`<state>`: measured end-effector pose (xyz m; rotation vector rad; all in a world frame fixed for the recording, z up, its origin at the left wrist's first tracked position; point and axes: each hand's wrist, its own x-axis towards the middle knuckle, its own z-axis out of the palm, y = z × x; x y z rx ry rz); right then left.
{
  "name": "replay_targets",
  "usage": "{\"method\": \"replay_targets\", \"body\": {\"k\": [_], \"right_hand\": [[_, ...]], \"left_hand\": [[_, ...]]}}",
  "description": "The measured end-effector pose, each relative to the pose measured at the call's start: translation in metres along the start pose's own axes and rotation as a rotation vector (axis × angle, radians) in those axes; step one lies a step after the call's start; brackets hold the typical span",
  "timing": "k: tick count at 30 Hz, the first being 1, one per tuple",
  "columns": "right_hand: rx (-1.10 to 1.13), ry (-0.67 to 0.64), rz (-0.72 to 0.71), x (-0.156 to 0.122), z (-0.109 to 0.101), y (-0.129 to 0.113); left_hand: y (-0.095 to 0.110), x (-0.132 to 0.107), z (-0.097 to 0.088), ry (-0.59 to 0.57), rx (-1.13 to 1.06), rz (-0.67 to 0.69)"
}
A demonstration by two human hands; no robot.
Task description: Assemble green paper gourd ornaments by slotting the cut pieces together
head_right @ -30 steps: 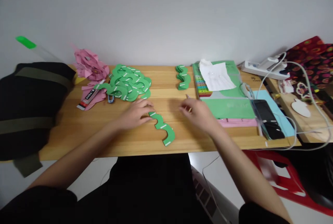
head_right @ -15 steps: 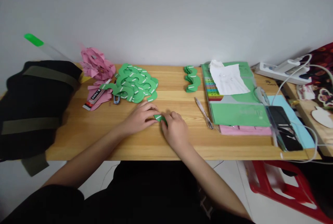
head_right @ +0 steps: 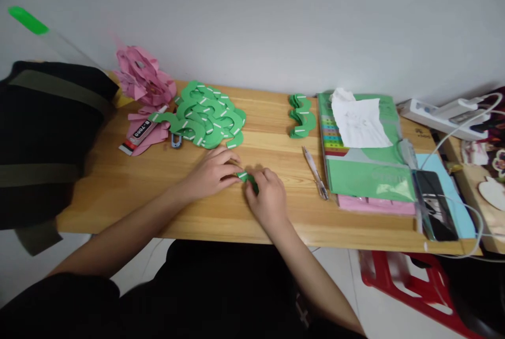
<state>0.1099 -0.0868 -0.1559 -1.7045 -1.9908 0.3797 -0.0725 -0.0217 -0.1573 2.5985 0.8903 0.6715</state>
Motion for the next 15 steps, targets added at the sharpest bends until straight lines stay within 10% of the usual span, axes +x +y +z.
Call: {"method": "replay_targets", "body": {"k": [15], "right_hand": [[0.075,0.019,0.057,0.0009,-0.0021,-0.0022]], "left_hand": [[0.0013,0.0011,-0.0004,-0.004,-0.017,-0.012]]}}
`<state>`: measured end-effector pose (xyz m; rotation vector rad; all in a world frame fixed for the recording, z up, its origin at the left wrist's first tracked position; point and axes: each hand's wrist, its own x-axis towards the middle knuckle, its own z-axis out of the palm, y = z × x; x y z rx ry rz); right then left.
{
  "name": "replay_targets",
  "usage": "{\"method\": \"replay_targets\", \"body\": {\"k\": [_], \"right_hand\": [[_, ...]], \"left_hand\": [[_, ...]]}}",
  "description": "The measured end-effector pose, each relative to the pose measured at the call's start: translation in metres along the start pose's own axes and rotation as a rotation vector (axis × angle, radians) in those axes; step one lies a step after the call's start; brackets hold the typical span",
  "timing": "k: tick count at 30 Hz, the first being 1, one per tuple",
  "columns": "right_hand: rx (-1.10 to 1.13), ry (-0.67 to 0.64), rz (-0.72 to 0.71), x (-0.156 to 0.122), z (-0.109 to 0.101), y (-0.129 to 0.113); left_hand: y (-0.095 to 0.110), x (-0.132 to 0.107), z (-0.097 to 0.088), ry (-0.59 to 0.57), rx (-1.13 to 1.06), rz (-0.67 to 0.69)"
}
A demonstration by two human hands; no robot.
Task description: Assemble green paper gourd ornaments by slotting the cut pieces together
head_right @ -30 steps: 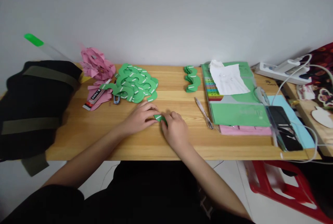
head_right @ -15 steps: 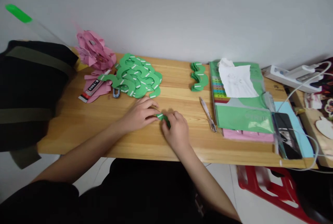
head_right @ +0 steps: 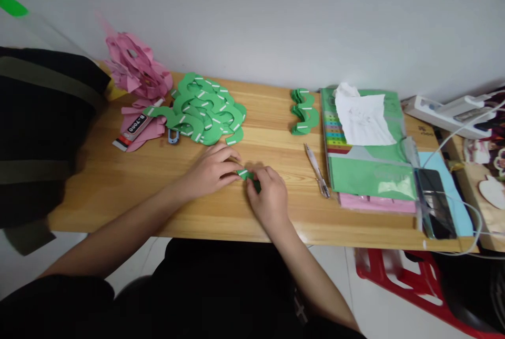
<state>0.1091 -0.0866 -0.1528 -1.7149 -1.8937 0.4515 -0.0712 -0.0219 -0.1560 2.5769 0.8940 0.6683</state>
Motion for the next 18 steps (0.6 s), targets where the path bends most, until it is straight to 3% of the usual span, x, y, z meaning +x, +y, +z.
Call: {"method": "replay_targets", "body": {"k": [18], "right_hand": [[-0.053,-0.002,-0.005,-0.0028,-0.0014,-0.0031]], "left_hand": [[-0.0001,-0.0010,0.0011,0.013,0.024,0.014]]}}
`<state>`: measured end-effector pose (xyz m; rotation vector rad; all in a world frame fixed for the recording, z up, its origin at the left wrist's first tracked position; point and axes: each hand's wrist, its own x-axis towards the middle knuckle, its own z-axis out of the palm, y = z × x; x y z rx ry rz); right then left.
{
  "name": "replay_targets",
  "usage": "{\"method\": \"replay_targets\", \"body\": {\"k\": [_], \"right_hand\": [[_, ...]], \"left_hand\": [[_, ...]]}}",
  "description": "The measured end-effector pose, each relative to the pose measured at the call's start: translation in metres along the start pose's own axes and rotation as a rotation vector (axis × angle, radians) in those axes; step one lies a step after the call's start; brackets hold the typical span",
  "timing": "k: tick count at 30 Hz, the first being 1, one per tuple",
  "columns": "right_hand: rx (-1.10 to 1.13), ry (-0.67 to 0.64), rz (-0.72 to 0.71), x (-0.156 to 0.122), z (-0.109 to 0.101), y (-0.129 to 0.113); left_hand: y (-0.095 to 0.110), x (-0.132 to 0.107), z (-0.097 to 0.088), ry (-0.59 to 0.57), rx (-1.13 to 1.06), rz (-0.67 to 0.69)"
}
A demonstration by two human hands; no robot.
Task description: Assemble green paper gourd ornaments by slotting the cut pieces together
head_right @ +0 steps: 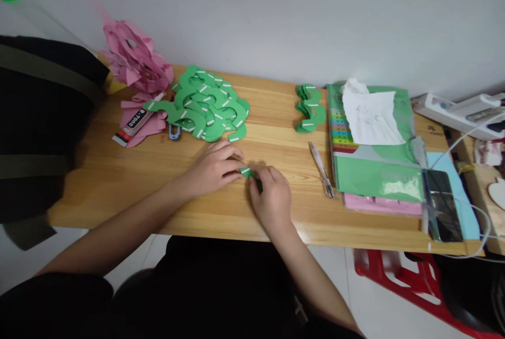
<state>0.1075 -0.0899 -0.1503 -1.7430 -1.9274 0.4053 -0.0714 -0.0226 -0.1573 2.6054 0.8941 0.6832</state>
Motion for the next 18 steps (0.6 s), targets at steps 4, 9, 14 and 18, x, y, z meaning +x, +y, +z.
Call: {"method": "replay_targets", "body": {"k": [4,9,14,18], "right_hand": [[-0.026,-0.022,-0.020,0.0005,-0.0008,-0.0007],[-0.078,-0.005,-0.046,-0.0014,0.0013,-0.0002],[-0.190,0.073,-0.124,-0.0044,0.0034,-0.0017],[-0.295,0.135,-0.190,-0.0065,0.0042,-0.0027]], "left_hand": [[0.0004,0.0001,0.0005,0.001,0.009,0.002],[0.0002,0.0000,0.0001,0.008,0.009,0.007],[0.0003,0.0002,0.0002,0.007,0.009,0.009],[0.0007,0.0008,0.0005,0.020,0.001,0.003]]}}
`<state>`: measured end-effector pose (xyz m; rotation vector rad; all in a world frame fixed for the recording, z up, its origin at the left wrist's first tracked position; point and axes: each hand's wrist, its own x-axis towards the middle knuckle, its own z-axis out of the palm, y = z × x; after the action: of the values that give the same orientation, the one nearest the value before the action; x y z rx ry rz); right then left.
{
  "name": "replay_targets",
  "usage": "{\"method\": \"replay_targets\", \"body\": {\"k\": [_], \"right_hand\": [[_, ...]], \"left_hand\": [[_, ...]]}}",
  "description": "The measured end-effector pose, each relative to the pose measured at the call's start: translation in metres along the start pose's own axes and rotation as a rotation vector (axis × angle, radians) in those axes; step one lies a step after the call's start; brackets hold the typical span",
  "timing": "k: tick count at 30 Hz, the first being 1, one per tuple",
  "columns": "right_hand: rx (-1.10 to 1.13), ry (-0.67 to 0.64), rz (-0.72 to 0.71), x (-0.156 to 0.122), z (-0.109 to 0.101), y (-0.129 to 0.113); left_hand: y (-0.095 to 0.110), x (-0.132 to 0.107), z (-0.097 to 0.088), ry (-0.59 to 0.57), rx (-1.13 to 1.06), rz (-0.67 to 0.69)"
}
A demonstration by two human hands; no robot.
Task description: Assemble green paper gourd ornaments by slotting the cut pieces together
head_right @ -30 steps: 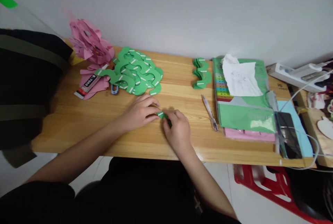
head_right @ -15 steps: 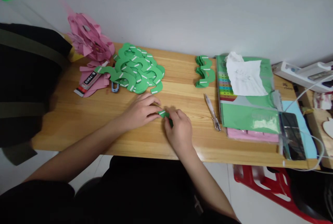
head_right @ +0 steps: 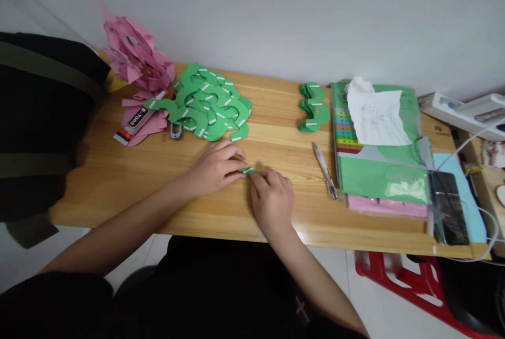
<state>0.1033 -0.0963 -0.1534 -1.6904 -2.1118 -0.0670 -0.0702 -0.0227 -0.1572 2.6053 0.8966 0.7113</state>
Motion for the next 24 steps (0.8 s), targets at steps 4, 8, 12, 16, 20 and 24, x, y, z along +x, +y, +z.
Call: {"method": "replay_targets", "body": {"k": [4,8,12,16,20,24], "right_hand": [[-0.015,0.031,-0.024,-0.0001,0.0005,0.0007],[0.018,-0.005,-0.024,0.0021,0.0004,0.0006],[-0.002,-0.004,-0.024,0.0019,0.0003,-0.0006],[-0.018,0.029,-0.043,-0.0008,0.0007,-0.0007],[-0.014,0.032,-0.043,-0.0014,0.0003,-0.0002],[0.012,-0.019,0.003,0.0019,-0.0013,0.0004]], "left_hand": [[0.0001,0.0003,-0.0006,0.012,-0.001,0.020],[-0.0008,0.0000,-0.0005,0.016,0.004,0.029],[-0.0016,-0.0002,0.0002,0.008,0.001,0.018],[-0.0014,0.0001,0.0007,0.016,-0.010,0.022],[-0.0009,-0.0002,0.0004,0.008,-0.004,0.022],[-0.0009,-0.0001,0.0000,0.003,-0.005,0.015]]}}
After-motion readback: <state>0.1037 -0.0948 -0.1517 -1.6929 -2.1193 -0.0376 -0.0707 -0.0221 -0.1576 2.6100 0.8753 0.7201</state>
